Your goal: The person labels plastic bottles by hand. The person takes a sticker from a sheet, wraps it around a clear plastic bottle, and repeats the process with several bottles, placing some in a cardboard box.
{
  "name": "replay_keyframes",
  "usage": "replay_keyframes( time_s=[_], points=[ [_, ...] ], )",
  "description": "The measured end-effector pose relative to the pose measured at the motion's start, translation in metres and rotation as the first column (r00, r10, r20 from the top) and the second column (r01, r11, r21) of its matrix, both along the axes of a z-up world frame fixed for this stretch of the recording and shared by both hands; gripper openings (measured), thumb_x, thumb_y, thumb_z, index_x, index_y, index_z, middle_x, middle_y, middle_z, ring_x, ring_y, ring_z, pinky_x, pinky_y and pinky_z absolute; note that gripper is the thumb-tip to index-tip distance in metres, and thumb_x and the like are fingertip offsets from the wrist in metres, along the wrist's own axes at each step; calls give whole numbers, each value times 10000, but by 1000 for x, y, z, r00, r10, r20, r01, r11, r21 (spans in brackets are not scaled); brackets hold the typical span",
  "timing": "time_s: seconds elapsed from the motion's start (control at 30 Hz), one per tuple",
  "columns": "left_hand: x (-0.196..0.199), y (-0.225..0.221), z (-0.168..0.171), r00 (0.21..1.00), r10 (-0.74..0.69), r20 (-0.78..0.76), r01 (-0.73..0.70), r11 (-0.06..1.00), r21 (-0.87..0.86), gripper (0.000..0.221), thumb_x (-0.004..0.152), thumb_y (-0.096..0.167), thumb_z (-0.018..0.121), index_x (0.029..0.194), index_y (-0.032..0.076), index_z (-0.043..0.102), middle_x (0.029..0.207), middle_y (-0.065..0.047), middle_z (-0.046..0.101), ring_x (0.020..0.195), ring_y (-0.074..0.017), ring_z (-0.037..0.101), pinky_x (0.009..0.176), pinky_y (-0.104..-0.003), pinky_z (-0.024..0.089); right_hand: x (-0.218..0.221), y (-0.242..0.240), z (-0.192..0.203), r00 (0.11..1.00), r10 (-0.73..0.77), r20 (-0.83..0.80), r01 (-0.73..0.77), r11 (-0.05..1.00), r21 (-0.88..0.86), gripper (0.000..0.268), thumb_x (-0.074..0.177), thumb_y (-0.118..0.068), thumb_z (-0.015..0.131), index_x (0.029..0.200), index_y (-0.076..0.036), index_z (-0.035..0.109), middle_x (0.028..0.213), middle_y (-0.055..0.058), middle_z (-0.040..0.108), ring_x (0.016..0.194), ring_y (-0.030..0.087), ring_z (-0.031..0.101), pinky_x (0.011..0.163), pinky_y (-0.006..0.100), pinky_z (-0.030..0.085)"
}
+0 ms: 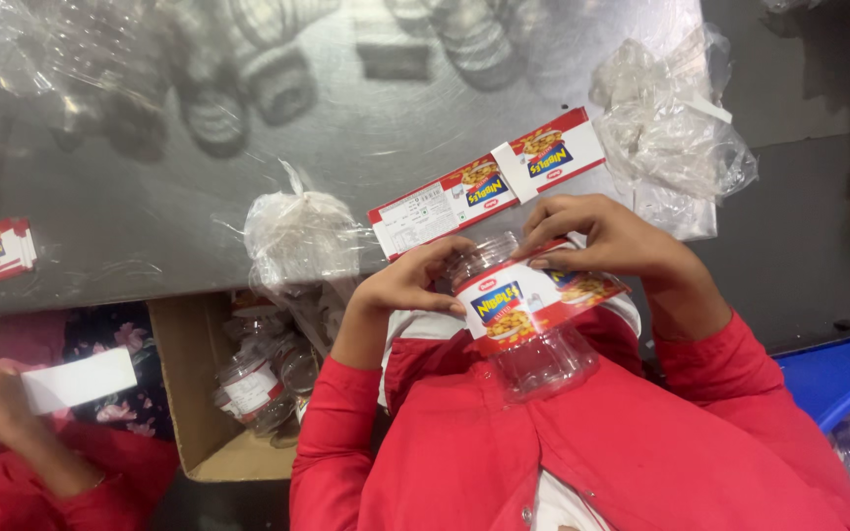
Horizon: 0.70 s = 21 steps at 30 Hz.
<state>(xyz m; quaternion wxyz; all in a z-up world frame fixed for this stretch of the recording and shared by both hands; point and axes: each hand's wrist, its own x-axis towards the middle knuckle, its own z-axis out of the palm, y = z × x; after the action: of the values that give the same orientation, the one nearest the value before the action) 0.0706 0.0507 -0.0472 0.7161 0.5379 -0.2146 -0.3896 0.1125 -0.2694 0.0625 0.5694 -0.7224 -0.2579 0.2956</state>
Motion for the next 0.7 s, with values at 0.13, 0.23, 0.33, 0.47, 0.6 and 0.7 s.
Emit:
replay_keyframes(
  time_s=[0.13,0.23,0.33,0.47,0.6,0.7],
  points=[
    [-6,6,-15,944,181,-275,-255,931,-263,874,789,-33,879,1520,28,404,1376,-122,595,1289,-221,582,1075,-404,513,-2,-5,-4,995,-62,77,46,979,199,303,853,-115,777,1151,-62,777,1280,85,643,1207,203,632,1036,341,508],
    [-7,-1,-23,887,343,-311,-450,795,-407,908,788,-37,887,1536,62,382,1493,-98,537,1387,-229,532,1151,-427,472,-11,-3,-2,998,-48,45,35,963,266,601,839,-96,791,1410,-38,611,1392,154,557,1340,277,523,1143,390,407],
    [-2,-11,-24,827,496,-265,-563,713,-419,906,812,-15,881,1569,47,388,1522,-108,522,1410,-234,522,1199,-432,443,-24,10,-14,927,-138,348,80,981,176,984,685,-200,873,1531,-11,407,1445,217,442,1334,331,452,1093,410,413],
    [4,-36,-12,705,662,-253,-700,594,-396,875,832,50,864,1572,21,399,1525,-107,532,1408,-219,532,1204,-398,431,-53,43,-67,816,-543,198,452,813,368,567,946,-102,757,1446,-56,493,1462,169,530,1331,265,574,1085,388,533],
    [8,-43,3,607,766,-209,-781,528,-333,850,853,53,859,1563,-32,400,1436,-132,599,1314,-227,590,1161,-385,464,-62,55,-111,784,-614,91,570,771,284,527,935,-92,746,1379,-26,470,1301,147,581,1181,241,612,969,369,544],
    [9,-52,10,461,879,-121,-855,404,-326,835,874,73,850,1544,2,357,1331,-93,631,1205,-196,623,1067,-357,504,-74,67,-111,824,-564,53,561,826,57,454,969,-78,696,1376,-27,502,1175,135,663,1028,225,658,896,345,556]
  ],
)
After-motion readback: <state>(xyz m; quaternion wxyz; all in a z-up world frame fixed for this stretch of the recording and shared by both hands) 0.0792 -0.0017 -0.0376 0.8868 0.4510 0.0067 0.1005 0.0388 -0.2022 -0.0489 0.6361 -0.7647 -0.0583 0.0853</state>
